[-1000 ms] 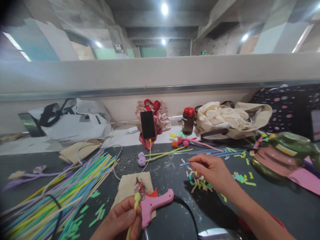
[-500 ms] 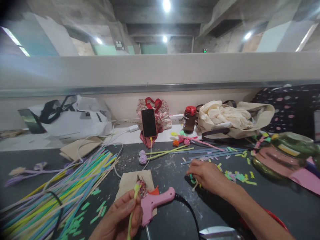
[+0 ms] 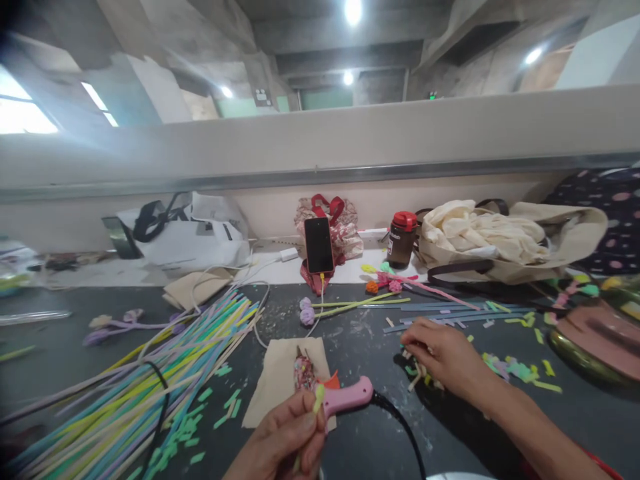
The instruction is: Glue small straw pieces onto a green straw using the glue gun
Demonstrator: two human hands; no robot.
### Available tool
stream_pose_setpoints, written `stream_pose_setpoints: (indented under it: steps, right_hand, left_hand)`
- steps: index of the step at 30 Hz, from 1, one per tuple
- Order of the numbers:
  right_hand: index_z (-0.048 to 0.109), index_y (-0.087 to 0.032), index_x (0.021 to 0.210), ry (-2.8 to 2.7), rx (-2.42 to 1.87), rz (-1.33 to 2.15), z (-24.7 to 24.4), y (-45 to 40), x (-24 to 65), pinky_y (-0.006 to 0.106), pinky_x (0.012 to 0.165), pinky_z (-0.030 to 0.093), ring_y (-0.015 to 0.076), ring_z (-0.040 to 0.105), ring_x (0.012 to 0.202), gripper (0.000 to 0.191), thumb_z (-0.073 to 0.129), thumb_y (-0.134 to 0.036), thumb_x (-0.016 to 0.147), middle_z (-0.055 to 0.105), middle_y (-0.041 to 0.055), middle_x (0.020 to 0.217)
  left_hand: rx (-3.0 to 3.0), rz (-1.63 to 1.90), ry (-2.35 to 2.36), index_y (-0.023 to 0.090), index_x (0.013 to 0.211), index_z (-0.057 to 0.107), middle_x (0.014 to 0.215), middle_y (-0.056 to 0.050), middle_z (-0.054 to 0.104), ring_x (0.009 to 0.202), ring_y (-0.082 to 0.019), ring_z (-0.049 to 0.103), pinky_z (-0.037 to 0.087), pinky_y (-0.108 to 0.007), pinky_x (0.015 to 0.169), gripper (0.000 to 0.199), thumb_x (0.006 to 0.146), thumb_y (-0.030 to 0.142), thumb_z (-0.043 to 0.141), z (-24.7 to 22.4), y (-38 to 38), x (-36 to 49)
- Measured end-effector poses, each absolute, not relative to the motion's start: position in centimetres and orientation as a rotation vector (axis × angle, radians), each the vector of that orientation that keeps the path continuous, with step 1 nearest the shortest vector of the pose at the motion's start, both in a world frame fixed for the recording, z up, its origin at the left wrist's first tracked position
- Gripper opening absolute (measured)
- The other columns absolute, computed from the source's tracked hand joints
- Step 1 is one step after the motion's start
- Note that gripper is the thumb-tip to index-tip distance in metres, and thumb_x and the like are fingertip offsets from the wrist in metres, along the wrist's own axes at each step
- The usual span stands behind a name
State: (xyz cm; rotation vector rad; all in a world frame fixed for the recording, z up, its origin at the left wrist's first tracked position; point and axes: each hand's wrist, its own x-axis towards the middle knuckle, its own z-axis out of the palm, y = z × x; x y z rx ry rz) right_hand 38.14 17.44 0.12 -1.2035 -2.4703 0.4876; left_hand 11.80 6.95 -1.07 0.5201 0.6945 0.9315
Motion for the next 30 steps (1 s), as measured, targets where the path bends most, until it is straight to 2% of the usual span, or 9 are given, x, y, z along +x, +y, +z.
stream_pose_setpoints:
  steps: [3, 9, 12, 16, 18, 21, 23, 26, 30]
  right_hand:
    - [0.062, -0.021, 0.086, -2.407, -1.22, 0.589, 1.4, 16.6, 37.3, 0.03, 0.073, 0.044, 0.019, 0.059, 0.08, 0.017, 0.045, -0.024, 0.087, 0.063, 0.0044, 0.084]
    - [0.057, -0.02, 0.072, -2.29, -1.322, 0.769, 2.8, 13.8, 34.5, 0.021, 0.053, 0.043, 0.0135, 0.056, 0.059, 0.011, 0.053, -0.022, 0.082, 0.06, -0.0022, 0.066]
    - [0.056, -0.02, 0.07, -2.363, -1.181, 0.814, 3.3, 11.9, 32.3, 0.021, 0.056, 0.041, 0.0125, 0.055, 0.062, 0.012, 0.054, -0.017, 0.08, 0.058, -0.0023, 0.067]
    - [0.056, -0.019, 0.082, -2.474, -0.797, 0.727, 3.4, 10.3, 30.2, 0.021, 0.062, 0.042, 0.0127, 0.057, 0.07, 0.015, 0.044, -0.011, 0.086, 0.06, 0.0029, 0.078]
    - [0.057, -0.019, 0.084, -2.483, -0.719, 0.705, 3.2, 10.1, 29.8, 0.021, 0.064, 0.043, 0.0134, 0.058, 0.073, 0.015, 0.045, -0.01, 0.086, 0.061, 0.0043, 0.08]
    - [0.058, -0.02, 0.083, -2.423, -0.718, 0.776, 2.8, 10.3, 29.8, 0.021, 0.064, 0.043, 0.0125, 0.058, 0.073, 0.014, 0.048, -0.01, 0.085, 0.061, 0.0026, 0.079]
    - [0.06, -0.021, 0.082, -2.333, -0.827, 0.896, 2.8, 10.4, 29.8, 0.02, 0.064, 0.042, 0.0124, 0.058, 0.073, 0.013, 0.052, -0.011, 0.082, 0.062, 0.0007, 0.079]
    - [0.063, -0.021, 0.082, -2.092, -1.153, 1.284, 3.0, 10.7, 29.8, 0.019, 0.053, 0.04, 0.0118, 0.055, 0.064, 0.008, 0.056, -0.02, 0.079, 0.061, -0.0009, 0.072]
    - [0.062, -0.016, 0.081, -1.791, -1.237, 1.755, 2.8, 10.7, 29.7, 0.014, 0.037, 0.029, 0.0076, 0.046, 0.045, 0.024, 0.055, -0.039, 0.077, 0.051, -0.0045, 0.054]
  left_hand:
    - [0.559, 0.908, 0.721, 0.017, 0.065, 0.053, 0.041, 0.009, 0.044, 0.028, 0.002, 0.018, 0.008, -0.015, 0.033, 0.026, 0.067, 0.037, 0.07, -1.3, 6.9, 11.9]
    - [0.58, 0.943, 0.808, 0.017, 0.061, 0.051, 0.038, 0.012, 0.038, 0.031, 0.0, 0.023, 0.012, -0.017, 0.035, 0.041, 0.049, 0.046, 0.078, -1.4, 6.7, 12.6]
    - [0.607, 0.887, 0.846, 0.016, 0.064, 0.054, 0.037, 0.008, 0.046, 0.029, -0.001, 0.024, 0.01, -0.019, 0.034, 0.041, 0.052, 0.05, 0.075, -1.1, 6.6, 12.9]
    - [0.59, 0.844, 0.83, 0.014, 0.062, 0.057, 0.036, 0.004, 0.05, 0.029, -0.002, 0.029, 0.01, -0.021, 0.035, 0.043, 0.053, 0.054, 0.071, -0.9, 6.4, 13.1]
    - [0.584, 0.848, 0.82, 0.014, 0.059, 0.057, 0.035, 0.003, 0.051, 0.03, -0.002, 0.029, 0.011, -0.021, 0.036, 0.042, 0.052, 0.052, 0.072, -0.7, 6.4, 13.1]
    - [0.576, 0.844, 0.846, 0.015, 0.058, 0.055, 0.037, 0.004, 0.053, 0.026, -0.001, 0.021, 0.007, -0.021, 0.035, 0.032, 0.056, 0.042, 0.071, -0.2, 6.3, 13.1]
    - [0.572, 0.841, 0.883, 0.017, 0.056, 0.052, 0.038, 0.005, 0.053, 0.026, 0.0, 0.019, 0.008, -0.021, 0.035, 0.024, 0.06, 0.034, 0.069, 0.0, 6.3, 13.1]
    - [0.606, 0.896, 0.968, 0.017, 0.053, 0.053, 0.036, 0.005, 0.05, 0.031, -0.003, 0.031, 0.018, -0.019, 0.038, 0.02, 0.058, 0.028, 0.069, 0.0, 6.3, 13.1]
    - [0.75, 0.934, 1.08, 0.017, 0.054, 0.055, 0.037, 0.006, 0.049, 0.036, -0.006, 0.035, 0.022, -0.02, 0.042, 0.018, 0.058, 0.029, 0.068, 0.1, 6.2, 13.2]
